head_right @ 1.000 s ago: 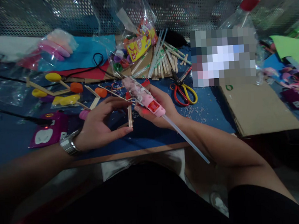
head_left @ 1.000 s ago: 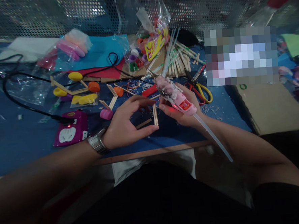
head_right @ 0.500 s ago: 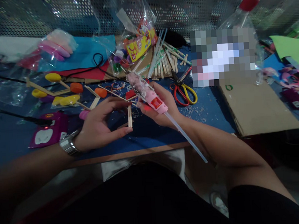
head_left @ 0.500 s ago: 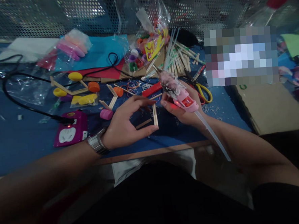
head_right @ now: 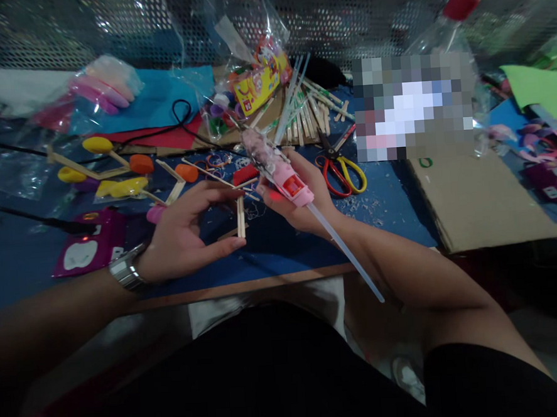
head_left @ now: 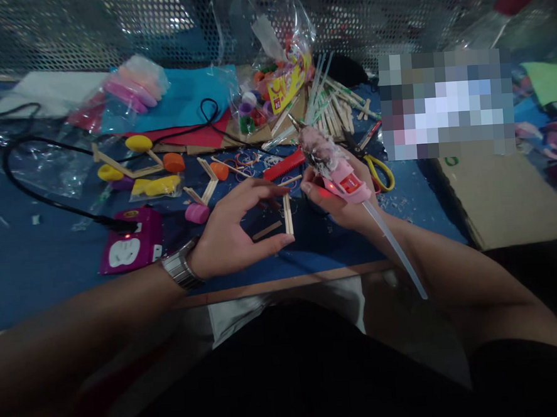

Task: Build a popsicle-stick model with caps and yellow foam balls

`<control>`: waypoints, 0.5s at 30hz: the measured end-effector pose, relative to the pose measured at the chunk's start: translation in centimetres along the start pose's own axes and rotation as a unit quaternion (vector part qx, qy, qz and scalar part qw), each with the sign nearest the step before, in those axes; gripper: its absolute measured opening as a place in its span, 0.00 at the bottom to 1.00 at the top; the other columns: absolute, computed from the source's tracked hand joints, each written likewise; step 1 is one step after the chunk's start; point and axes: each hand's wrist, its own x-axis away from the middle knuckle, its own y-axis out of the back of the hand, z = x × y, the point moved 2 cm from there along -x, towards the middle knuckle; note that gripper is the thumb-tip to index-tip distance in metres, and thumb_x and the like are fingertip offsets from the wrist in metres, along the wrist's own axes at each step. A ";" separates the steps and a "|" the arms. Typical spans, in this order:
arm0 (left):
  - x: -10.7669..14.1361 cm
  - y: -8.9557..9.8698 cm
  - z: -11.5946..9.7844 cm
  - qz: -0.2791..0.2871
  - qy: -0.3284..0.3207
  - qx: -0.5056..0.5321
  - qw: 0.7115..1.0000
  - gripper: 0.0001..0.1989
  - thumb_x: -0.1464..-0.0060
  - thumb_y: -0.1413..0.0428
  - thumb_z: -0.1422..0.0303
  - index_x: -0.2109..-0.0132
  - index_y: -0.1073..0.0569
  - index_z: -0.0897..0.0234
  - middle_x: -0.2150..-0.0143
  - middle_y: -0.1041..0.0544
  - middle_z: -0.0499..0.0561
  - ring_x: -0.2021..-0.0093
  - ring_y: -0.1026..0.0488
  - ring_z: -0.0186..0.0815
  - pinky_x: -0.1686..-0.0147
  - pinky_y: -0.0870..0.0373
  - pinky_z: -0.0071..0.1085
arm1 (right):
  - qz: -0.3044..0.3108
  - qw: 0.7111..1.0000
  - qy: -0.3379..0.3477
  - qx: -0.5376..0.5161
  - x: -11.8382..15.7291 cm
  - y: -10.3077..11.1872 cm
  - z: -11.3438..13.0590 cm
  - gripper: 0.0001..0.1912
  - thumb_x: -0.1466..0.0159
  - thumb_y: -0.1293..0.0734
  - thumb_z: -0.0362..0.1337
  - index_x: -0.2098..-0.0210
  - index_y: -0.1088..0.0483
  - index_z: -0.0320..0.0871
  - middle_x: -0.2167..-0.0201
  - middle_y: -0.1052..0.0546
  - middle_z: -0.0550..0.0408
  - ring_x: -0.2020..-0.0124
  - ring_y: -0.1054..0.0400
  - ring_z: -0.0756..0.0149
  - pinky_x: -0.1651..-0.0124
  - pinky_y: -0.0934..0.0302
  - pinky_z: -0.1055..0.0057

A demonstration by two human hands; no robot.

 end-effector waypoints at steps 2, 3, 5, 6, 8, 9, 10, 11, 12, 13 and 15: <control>0.0 0.0 0.0 0.000 -0.004 0.001 1.000 0.31 0.39 0.23 0.50 0.35 0.16 0.59 0.42 0.13 0.58 0.44 0.15 0.49 0.43 0.14 0.46 | 0.001 1.000 0.001 -0.002 0.0 0.0 -0.1 0.29 0.35 0.17 0.68 0.60 0.26 0.55 0.60 0.16 0.54 0.63 0.27 0.56 0.52 0.23 0.49; 0.0 0.0 0.0 0.000 -0.006 0.003 1.000 0.31 0.38 0.23 0.50 0.35 0.16 0.59 0.42 0.13 0.58 0.44 0.15 0.49 0.43 0.14 0.45 | 0.003 1.000 0.009 -0.006 -0.1 0.0 -0.1 0.29 0.35 0.16 0.68 0.60 0.26 0.55 0.60 0.16 0.54 0.63 0.27 0.57 0.52 0.23 0.49; 0.0 0.0 0.0 0.001 -0.014 0.007 1.000 0.31 0.38 0.23 0.51 0.35 0.16 0.59 0.42 0.13 0.58 0.44 0.15 0.49 0.45 0.14 0.44 | 0.001 1.000 0.022 -0.010 -0.1 0.0 -0.1 0.29 0.34 0.16 0.67 0.59 0.26 0.54 0.61 0.17 0.54 0.64 0.27 0.57 0.53 0.23 0.50; 0.0 0.0 0.0 0.001 -0.018 0.009 1.000 0.31 0.38 0.23 0.51 0.34 0.16 0.59 0.42 0.13 0.58 0.44 0.15 0.49 0.45 0.14 0.44 | -0.003 1.000 0.023 -0.009 0.0 0.0 -0.1 0.29 0.34 0.16 0.67 0.59 0.26 0.53 0.61 0.17 0.54 0.63 0.26 0.57 0.53 0.22 0.50; 0.0 0.0 0.1 0.000 -0.025 0.011 1.000 0.30 0.37 0.23 0.52 0.34 0.16 0.59 0.42 0.13 0.58 0.44 0.15 0.49 0.44 0.14 0.45 | -0.013 1.000 0.014 0.000 0.0 0.0 0.0 0.28 0.33 0.17 0.66 0.60 0.26 0.53 0.61 0.17 0.54 0.62 0.24 0.55 0.53 0.22 0.49; 0.0 0.0 0.1 0.000 -0.026 0.012 1.000 0.30 0.37 0.23 0.52 0.34 0.16 0.59 0.42 0.13 0.58 0.44 0.15 0.49 0.44 0.14 0.45 | -0.015 1.000 0.007 0.004 0.0 0.1 0.1 0.28 0.33 0.17 0.66 0.60 0.26 0.53 0.60 0.16 0.54 0.62 0.24 0.54 0.53 0.21 0.49; 0.0 0.0 0.1 0.001 -0.026 0.013 1.000 0.30 0.37 0.23 0.52 0.34 0.16 0.59 0.41 0.13 0.58 0.44 0.15 0.49 0.43 0.14 0.46 | -0.016 1.000 0.004 0.006 0.1 0.1 0.2 0.27 0.33 0.17 0.66 0.59 0.26 0.53 0.60 0.16 0.54 0.62 0.23 0.54 0.52 0.21 0.49; 0.0 0.0 0.1 0.001 -0.026 0.014 1.000 0.30 0.37 0.23 0.53 0.34 0.16 0.59 0.41 0.13 0.58 0.45 0.15 0.49 0.42 0.14 0.46 | -0.013 1.000 0.004 0.007 0.1 0.2 0.3 0.27 0.33 0.17 0.66 0.59 0.26 0.53 0.60 0.16 0.54 0.62 0.23 0.54 0.52 0.21 0.49; 0.0 0.0 0.1 0.000 -0.027 0.015 1.000 0.30 0.38 0.23 0.53 0.34 0.16 0.58 0.41 0.13 0.58 0.45 0.15 0.49 0.42 0.14 0.46 | -0.007 1.000 0.004 0.007 0.0 0.2 0.3 0.27 0.33 0.17 0.66 0.59 0.26 0.54 0.60 0.16 0.54 0.61 0.23 0.53 0.52 0.21 0.49; 0.0 0.0 0.1 -0.001 -0.030 0.017 0.999 0.30 0.38 0.23 0.53 0.34 0.16 0.58 0.42 0.13 0.58 0.45 0.15 0.49 0.42 0.14 0.46 | -0.001 1.000 0.005 0.007 0.0 0.2 0.3 0.27 0.33 0.17 0.66 0.59 0.26 0.54 0.60 0.16 0.53 0.61 0.23 0.53 0.51 0.21 0.48; 0.0 0.0 0.1 -0.002 -0.032 0.019 0.999 0.31 0.38 0.22 0.53 0.34 0.16 0.58 0.42 0.13 0.59 0.45 0.15 0.49 0.42 0.14 0.47 | 0.005 1.000 0.006 0.004 -0.1 0.2 0.3 0.27 0.33 0.17 0.66 0.59 0.26 0.53 0.60 0.16 0.53 0.61 0.22 0.53 0.51 0.21 0.48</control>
